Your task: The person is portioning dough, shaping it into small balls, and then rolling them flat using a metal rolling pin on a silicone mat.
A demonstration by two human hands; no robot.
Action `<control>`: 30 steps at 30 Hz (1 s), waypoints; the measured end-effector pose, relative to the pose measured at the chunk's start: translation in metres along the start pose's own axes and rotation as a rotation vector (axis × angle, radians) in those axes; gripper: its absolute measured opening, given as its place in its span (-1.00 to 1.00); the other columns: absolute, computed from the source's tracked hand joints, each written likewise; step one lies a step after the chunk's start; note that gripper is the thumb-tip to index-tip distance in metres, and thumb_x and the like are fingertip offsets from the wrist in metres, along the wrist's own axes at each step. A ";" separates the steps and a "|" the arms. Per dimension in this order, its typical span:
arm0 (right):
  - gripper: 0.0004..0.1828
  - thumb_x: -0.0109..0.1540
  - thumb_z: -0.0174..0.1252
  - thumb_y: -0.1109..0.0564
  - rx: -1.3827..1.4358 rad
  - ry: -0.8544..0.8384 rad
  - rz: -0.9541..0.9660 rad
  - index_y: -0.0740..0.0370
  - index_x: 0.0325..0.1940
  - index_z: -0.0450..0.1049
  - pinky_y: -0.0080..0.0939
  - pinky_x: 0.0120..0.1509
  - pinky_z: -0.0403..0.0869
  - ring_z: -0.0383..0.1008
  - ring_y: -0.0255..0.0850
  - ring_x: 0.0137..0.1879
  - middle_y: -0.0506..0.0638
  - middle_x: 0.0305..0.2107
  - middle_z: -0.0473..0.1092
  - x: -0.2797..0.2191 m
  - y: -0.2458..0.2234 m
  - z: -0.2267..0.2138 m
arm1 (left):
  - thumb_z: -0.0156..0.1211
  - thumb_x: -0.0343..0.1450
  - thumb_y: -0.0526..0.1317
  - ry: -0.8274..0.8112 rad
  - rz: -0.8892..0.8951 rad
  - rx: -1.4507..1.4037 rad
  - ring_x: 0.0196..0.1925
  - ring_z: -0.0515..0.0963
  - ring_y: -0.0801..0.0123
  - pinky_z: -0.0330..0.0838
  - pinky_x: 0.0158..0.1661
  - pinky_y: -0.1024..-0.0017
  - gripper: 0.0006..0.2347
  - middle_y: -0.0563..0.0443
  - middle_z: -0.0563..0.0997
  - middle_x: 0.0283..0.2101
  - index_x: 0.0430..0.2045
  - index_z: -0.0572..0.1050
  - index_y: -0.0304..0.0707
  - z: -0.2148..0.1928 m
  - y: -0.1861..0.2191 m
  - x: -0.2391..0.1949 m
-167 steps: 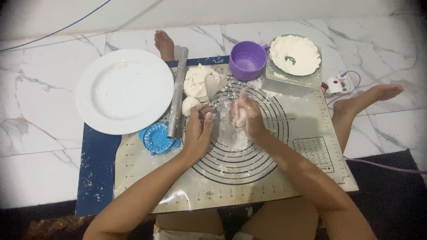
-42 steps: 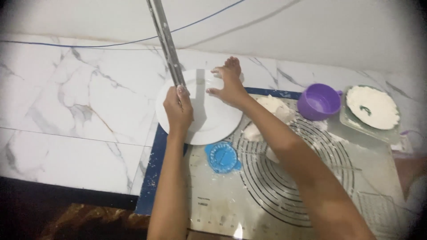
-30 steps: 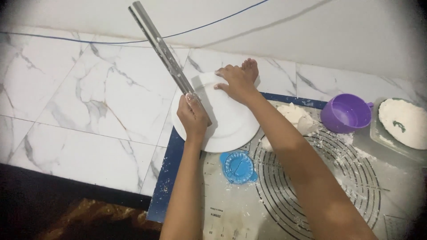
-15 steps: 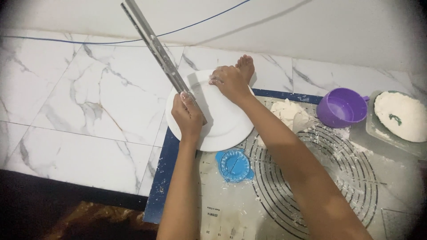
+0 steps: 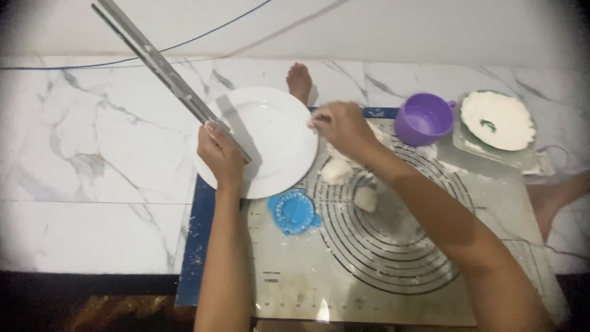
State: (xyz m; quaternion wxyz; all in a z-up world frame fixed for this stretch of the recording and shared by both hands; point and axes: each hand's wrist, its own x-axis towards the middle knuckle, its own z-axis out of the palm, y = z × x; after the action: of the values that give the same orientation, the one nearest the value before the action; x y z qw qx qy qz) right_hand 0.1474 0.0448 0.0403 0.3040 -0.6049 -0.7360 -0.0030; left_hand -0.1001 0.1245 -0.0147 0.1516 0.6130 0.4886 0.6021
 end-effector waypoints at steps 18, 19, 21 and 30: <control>-0.92 0.25 0.26 0.00 -0.178 0.258 -0.098 -0.02 -0.28 0.58 -0.10 0.00 0.40 0.49 -0.16 -0.06 -0.15 -0.19 0.48 -0.112 0.028 -0.067 | -0.19 0.55 0.06 -0.661 0.554 0.154 -0.34 0.49 0.21 0.33 -0.20 0.31 -0.61 -0.05 0.46 -0.49 -0.50 0.48 -0.19 0.032 0.098 -0.067; -0.92 0.25 0.26 0.00 -0.181 0.258 -0.092 -0.02 -0.28 0.58 -0.10 0.00 0.40 0.49 -0.16 -0.06 -0.15 -0.19 0.48 -0.116 0.037 -0.062 | -0.19 0.55 0.06 -0.665 0.554 0.151 -0.34 0.49 0.21 0.33 -0.20 0.31 -0.61 -0.05 0.46 -0.49 -0.50 0.48 -0.19 0.034 0.098 -0.070; -0.90 0.26 0.25 0.00 -0.248 0.347 -0.118 0.00 -0.30 0.58 -0.15 -0.05 0.41 0.50 -0.21 -0.16 -0.15 -0.31 0.45 -0.123 0.054 -0.050 | -0.16 0.54 0.08 -0.691 0.607 0.210 -0.30 0.51 0.23 0.35 -0.18 0.31 -0.60 -0.06 0.50 -0.46 -0.46 0.52 -0.21 0.037 0.097 -0.075; -0.35 0.12 0.26 -0.36 -0.769 0.193 -0.143 0.05 0.12 0.41 0.62 0.36 -0.15 0.27 0.09 0.33 0.15 0.17 0.31 -0.138 0.010 -0.090 | -0.15 0.46 0.09 -1.000 0.861 0.397 -0.11 0.52 0.15 0.26 0.06 0.14 -0.62 -0.09 0.59 -0.33 -0.31 0.57 -0.17 0.030 0.105 -0.074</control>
State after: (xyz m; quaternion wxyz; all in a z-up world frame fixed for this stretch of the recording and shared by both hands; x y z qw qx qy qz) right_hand 0.2081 -0.1090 0.0479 0.1223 -0.6187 -0.6895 -0.3561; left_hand -0.0147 0.0289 0.0165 -0.0092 0.9728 0.1739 0.1527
